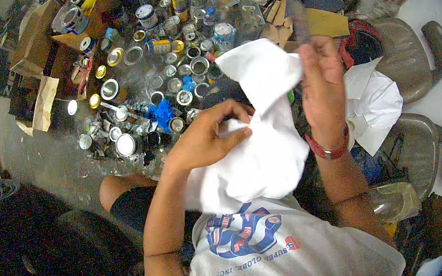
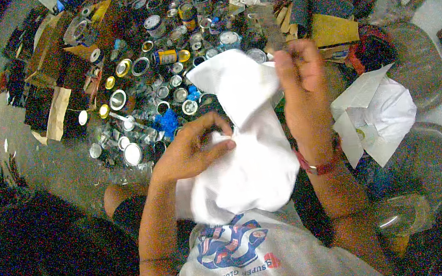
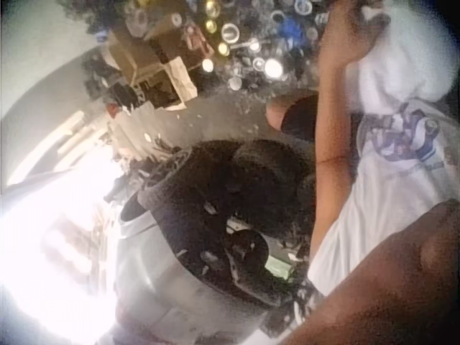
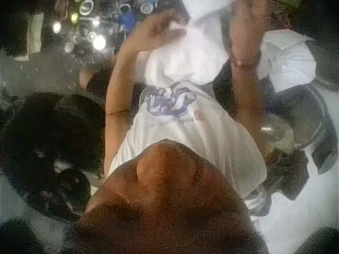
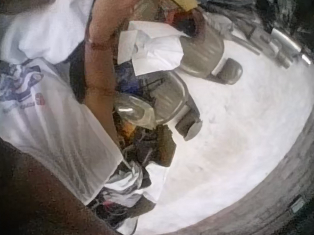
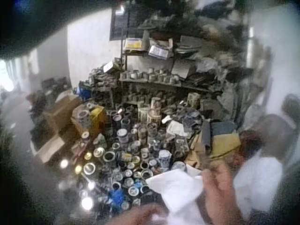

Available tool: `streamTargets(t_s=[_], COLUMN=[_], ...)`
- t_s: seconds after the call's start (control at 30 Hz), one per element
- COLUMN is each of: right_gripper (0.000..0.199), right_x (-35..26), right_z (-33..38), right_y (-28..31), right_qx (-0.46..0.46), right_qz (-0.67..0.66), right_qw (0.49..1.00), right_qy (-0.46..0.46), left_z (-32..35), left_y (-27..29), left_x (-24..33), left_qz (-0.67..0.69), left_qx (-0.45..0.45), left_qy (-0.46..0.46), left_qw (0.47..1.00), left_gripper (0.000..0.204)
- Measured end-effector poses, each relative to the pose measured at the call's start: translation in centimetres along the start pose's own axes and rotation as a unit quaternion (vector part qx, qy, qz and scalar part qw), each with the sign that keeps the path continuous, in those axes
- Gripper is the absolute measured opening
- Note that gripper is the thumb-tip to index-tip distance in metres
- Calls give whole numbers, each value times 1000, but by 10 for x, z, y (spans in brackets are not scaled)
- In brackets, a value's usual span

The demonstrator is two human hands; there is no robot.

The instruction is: The person sits on the floor and sorts through a large pile of metal cans and other debris. They pick up individual cans, wipe them with a white cloth, and place them back into the pile. The person also handles a small white plastic cap and a metal funnel, wiping and inspecting them before returning them to the pile.

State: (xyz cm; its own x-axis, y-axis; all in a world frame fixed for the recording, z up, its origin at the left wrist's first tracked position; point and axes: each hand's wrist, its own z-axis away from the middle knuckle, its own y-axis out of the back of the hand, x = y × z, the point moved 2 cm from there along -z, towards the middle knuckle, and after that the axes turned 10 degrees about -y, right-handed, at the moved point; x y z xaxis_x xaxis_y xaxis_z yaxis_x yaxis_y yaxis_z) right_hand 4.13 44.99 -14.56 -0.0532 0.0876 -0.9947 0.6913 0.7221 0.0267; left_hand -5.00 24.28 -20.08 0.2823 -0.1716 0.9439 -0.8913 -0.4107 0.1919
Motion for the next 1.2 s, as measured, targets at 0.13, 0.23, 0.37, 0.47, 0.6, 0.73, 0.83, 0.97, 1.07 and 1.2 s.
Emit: streamTargets(t_s=[0.13, 0.23, 0.37, 0.47, 0.6, 0.73, 0.83, 0.97, 1.07, 1.2], right_gripper=[17, 17, 14, 13, 12, 16, 15, 11, 10, 17], right_x=[22, 17, -2, -31, -25, -13, -8, 3, 9, 20], right_z=[-13, -16, -15, 14, 41, 47, 46, 45, 45, 39], right_y=[-10, -12, 9, 28, 37, 30, 26, 21, 18, 7], right_qx=[-7, -12, -20, -95, -223, -243, -254, -260, -272, -301], right_qz=[77, 107, 332, 491, 546, 572, 565, 594, 614, 629], right_qw=[996, 993, 923, 836, 772, 749, 753, 730, 710, 670], right_qy=[45, 47, 195, 227, 238, 230, 221, 215, 213, 256], left_z=[-3, -18, -31, -35, -44, -50, -53, -55, -58, -60], left_y=[-18, -17, -9, -5, 1, 0, -2, -7, -14, -25], left_x=[-4, -14, -10, -26, -34, -28, -25, -19, -14, -1], left_qz=[-47, -176, -192, -221, -211, -226, -248, -275, -301, -322], left_qx=[109, 29, -29, -44, -84, -95, -103, -115, -118, -117], left_qy=[-52, -144, -84, -98, -72, -61, -58, -49, -58, -68], left_qw=[992, 973, 977, 969, 971, 968, 962, 953, 944, 937], left_gripper=[26, 43, 57, 61, 61, 60, 59, 57, 55, 52])
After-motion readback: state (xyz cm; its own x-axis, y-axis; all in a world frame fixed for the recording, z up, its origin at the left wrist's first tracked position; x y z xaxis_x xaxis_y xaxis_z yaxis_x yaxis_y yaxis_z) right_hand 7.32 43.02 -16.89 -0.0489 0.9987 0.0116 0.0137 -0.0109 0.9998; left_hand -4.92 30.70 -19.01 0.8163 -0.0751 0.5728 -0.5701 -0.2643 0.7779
